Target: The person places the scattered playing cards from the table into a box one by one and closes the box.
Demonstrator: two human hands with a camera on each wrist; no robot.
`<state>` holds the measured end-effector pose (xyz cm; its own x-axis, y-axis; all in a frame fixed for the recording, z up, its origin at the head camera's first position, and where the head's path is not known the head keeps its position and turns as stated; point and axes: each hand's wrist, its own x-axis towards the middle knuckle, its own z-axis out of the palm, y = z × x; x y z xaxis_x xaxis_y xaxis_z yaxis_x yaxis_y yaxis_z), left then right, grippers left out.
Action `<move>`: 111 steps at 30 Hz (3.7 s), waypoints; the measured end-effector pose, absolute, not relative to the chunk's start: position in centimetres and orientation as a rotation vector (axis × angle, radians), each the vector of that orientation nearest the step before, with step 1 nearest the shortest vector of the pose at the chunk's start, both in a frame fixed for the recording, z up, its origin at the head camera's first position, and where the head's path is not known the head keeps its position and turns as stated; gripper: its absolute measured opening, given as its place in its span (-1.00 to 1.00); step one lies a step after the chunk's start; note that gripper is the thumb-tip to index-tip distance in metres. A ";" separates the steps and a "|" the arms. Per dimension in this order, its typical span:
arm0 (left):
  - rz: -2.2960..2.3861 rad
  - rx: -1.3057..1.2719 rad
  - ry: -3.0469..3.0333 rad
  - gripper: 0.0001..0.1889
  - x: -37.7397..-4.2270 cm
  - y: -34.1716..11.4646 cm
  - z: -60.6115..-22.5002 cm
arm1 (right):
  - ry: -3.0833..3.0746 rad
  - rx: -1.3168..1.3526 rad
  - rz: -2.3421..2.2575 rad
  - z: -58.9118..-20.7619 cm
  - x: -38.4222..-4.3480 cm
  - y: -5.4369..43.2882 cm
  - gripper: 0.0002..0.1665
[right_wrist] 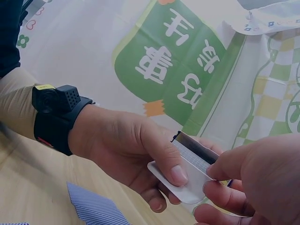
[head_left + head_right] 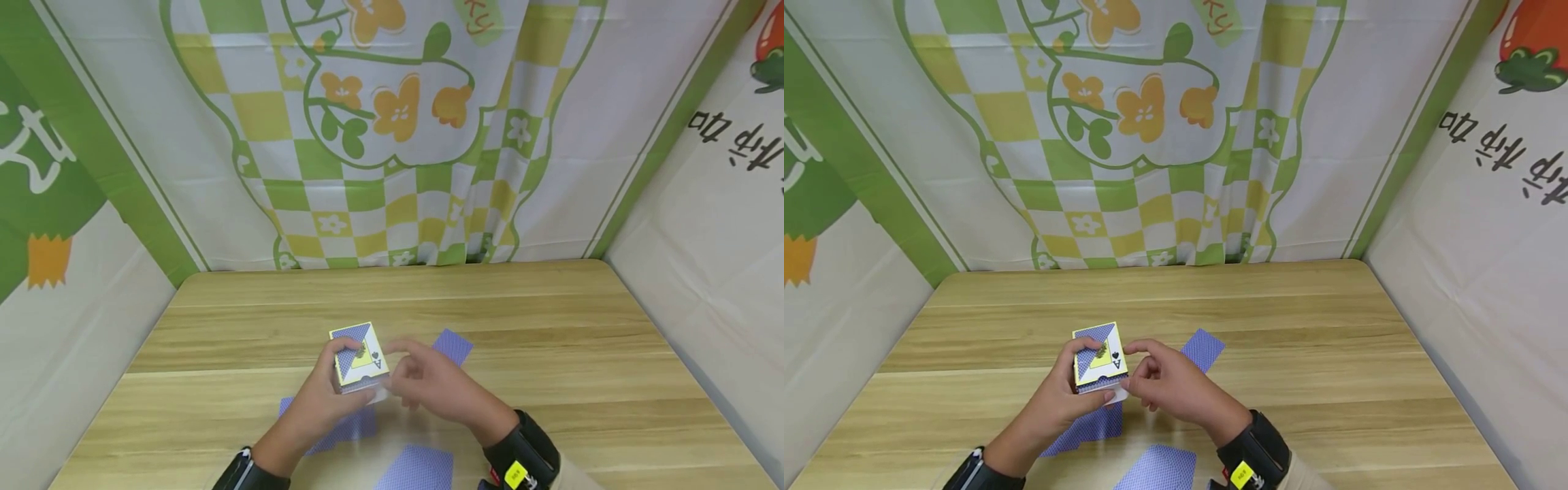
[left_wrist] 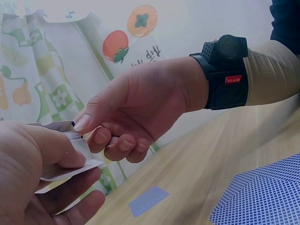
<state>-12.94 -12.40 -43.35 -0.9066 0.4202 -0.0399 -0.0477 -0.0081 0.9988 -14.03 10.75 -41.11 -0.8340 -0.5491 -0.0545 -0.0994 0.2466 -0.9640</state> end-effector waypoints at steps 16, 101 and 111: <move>2.058 0.276 1.958 -0.24 -13.1 -12.4 -43.4 | 2.133 -0.651 -1.495 -40.9 -13.6 10.7 -0.75; 2.026 0.266 1.903 -0.25 -13.1 -12.4 -43.6 | 2.360 -1.574 0.013 -43.7 -9.0 8.3 -0.55; 2.021 0.212 1.914 -0.25 -13.0 -12.3 -43.5 | 2.331 -1.550 -0.019 -44.0 -8.8 8.2 -0.61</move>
